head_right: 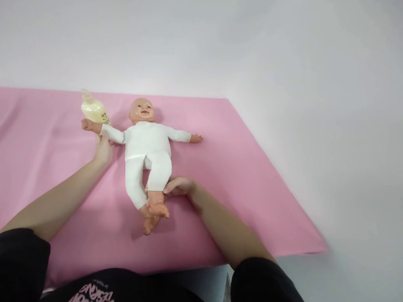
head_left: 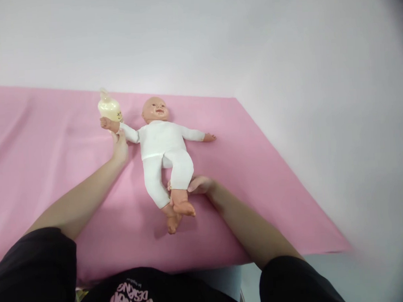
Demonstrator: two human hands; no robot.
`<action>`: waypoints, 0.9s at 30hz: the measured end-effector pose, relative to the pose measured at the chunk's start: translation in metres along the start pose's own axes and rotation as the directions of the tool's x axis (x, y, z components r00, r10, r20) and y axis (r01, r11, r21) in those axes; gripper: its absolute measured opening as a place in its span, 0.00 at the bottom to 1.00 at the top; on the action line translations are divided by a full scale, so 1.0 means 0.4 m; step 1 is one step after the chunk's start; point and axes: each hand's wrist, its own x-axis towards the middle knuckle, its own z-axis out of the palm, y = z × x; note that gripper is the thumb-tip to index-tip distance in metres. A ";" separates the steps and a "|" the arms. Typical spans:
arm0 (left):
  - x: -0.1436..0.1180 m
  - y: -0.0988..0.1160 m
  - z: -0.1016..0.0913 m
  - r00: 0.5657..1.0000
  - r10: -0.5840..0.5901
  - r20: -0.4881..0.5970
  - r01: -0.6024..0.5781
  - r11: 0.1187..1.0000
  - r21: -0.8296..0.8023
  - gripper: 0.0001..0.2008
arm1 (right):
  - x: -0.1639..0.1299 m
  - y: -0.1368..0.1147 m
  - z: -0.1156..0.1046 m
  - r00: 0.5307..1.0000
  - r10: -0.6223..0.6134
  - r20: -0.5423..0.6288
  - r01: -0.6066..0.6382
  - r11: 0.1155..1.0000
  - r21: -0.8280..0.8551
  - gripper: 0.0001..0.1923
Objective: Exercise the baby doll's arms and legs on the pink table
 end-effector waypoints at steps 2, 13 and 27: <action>-0.001 0.002 0.007 0.994 -0.044 -0.097 0.041 0.999 -0.030 0.34 | 0.000 0.002 0.001 1.000 0.007 0.007 -0.007 1.000 -0.005 0.25; -0.017 0.049 0.033 0.951 -0.306 -0.053 0.298 0.947 -0.117 0.22 | 0.007 -0.006 0.012 0.996 0.071 0.058 -0.071 0.997 -0.011 0.30; -0.155 0.141 0.092 0.864 -0.493 0.100 0.501 0.826 -0.257 0.15 | 0.009 -0.034 0.039 0.993 0.113 0.041 -0.106 0.985 -0.139 0.47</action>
